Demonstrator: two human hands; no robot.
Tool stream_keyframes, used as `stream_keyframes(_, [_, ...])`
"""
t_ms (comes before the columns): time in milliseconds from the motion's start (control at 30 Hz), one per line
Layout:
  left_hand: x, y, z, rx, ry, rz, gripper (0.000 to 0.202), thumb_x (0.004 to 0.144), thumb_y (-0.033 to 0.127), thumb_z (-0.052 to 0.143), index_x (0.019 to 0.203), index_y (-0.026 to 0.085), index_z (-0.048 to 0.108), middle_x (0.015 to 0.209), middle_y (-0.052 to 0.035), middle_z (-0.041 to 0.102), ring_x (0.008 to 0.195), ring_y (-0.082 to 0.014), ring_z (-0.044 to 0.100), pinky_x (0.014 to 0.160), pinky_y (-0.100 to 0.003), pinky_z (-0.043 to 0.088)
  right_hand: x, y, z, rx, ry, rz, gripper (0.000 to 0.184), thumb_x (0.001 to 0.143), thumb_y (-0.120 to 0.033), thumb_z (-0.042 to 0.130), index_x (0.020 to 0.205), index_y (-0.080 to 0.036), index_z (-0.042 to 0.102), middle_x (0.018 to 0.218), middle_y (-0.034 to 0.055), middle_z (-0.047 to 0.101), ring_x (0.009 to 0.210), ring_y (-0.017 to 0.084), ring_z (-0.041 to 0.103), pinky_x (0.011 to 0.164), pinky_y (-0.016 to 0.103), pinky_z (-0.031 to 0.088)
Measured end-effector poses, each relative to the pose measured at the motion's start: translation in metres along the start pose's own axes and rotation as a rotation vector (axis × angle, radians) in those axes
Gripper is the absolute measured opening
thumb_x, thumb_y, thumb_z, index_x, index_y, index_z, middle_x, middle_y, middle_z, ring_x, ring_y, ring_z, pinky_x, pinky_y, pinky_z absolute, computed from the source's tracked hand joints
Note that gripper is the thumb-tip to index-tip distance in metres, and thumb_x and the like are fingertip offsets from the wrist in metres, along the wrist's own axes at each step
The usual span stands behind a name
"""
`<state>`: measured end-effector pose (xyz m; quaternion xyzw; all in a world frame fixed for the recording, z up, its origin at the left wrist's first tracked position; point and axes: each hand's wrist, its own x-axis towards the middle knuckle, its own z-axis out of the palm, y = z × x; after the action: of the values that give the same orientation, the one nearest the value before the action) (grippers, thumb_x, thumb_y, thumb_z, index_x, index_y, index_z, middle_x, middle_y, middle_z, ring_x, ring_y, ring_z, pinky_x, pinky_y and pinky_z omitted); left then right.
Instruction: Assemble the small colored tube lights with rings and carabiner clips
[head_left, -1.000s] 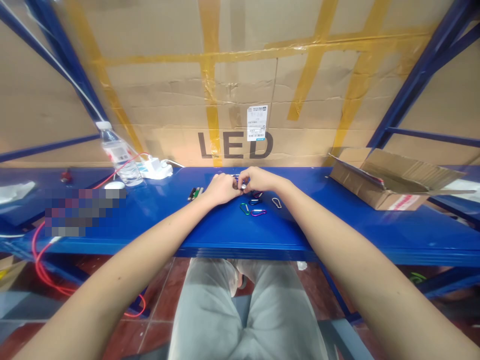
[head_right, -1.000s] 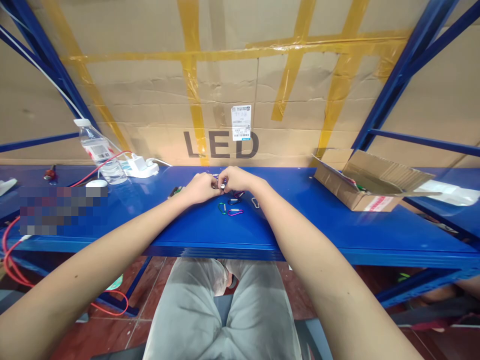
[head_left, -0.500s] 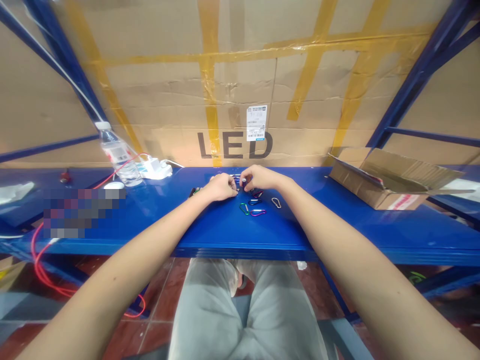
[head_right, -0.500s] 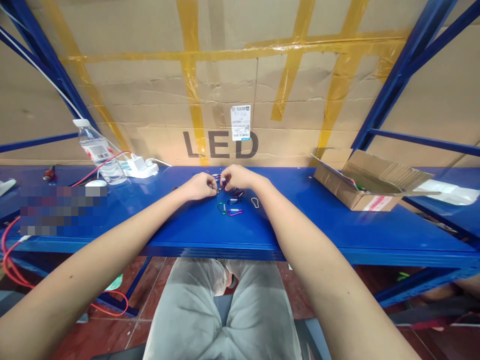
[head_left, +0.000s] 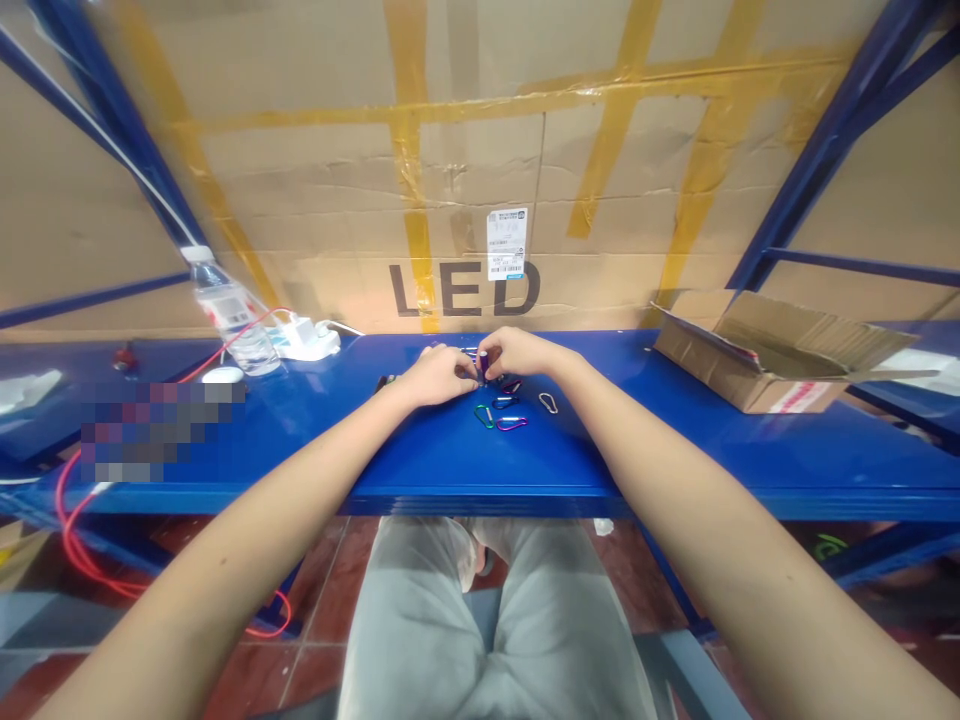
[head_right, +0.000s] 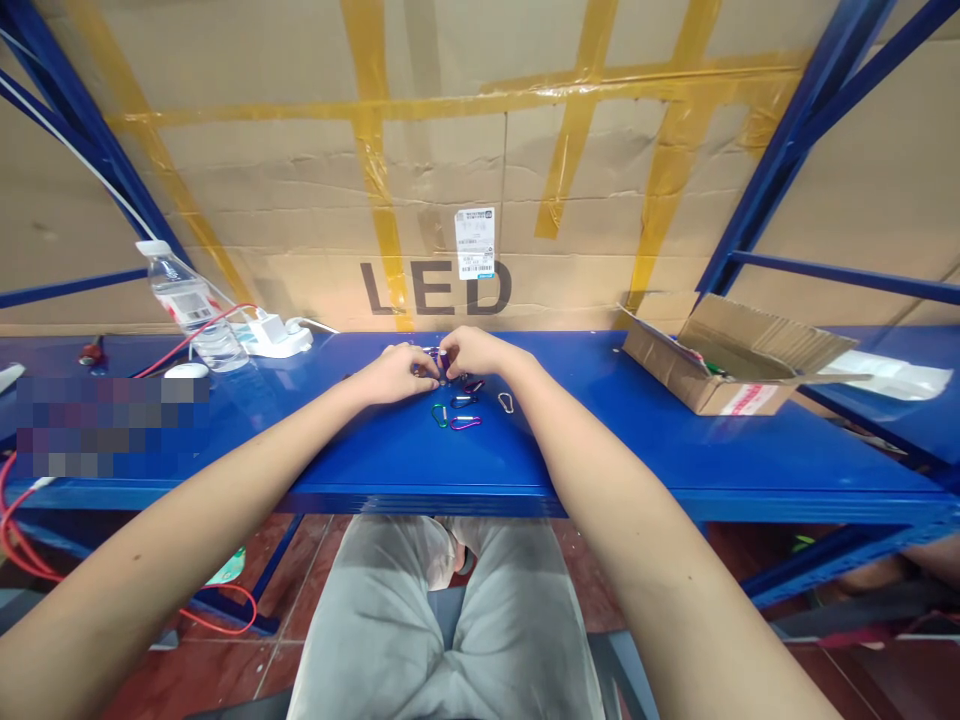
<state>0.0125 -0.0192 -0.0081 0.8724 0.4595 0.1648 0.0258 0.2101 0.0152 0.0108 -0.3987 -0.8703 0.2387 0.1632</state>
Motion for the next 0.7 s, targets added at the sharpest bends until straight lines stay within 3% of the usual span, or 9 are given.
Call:
stream_keyframes(233, [0.003,-0.001,0.007,0.047,0.031,0.069,0.02,0.088,0.037,0.066,0.093,0.025,0.081,0.096,-0.0047,0.078,0.098,-0.0266,0.066,0.103,-0.045,0.041,0.002,0.004,0.0,0.038,0.021,0.017,0.016,0.064,-0.012,0.072,0.079,-0.017,0.068,0.071,-0.0004,0.069,0.07,0.016,0.063,0.065,0.028,0.044])
stream_keyframes(467, [0.003,0.007,0.008,0.001,0.02,0.015,0.01,0.081,0.025,0.069,0.081,0.023,0.079,0.086,-0.0037,0.076,0.084,-0.0226,0.066,0.091,-0.04,0.046,0.003,0.008,0.0,0.114,0.032,0.028,0.019,0.061,-0.013,0.073,0.077,-0.017,0.063,0.071,-0.0004,0.069,0.069,0.017,0.064,0.066,0.029,0.046])
stream_keyframes(567, [0.0,0.003,0.002,0.074,0.116,0.088,0.009,0.08,0.025,0.069,0.078,0.021,0.076,0.085,-0.0048,0.073,0.087,-0.0238,0.064,0.089,-0.04,0.045,0.003,0.007,0.001,0.107,0.028,0.027,0.02,0.061,-0.013,0.073,0.078,-0.017,0.065,0.071,-0.0008,0.068,0.069,0.016,0.063,0.066,0.029,0.046])
stream_keyframes(700, [-0.005,-0.003,-0.007,0.1,0.34,0.194,0.014,0.087,0.025,0.063,0.09,0.018,0.074,0.087,-0.0063,0.071,0.088,-0.0222,0.064,0.084,-0.036,0.045,0.003,0.004,0.003,0.083,0.023,0.003,0.017,0.062,-0.014,0.071,0.078,-0.017,0.067,0.07,-0.0018,0.066,0.068,0.015,0.059,0.065,0.028,0.044])
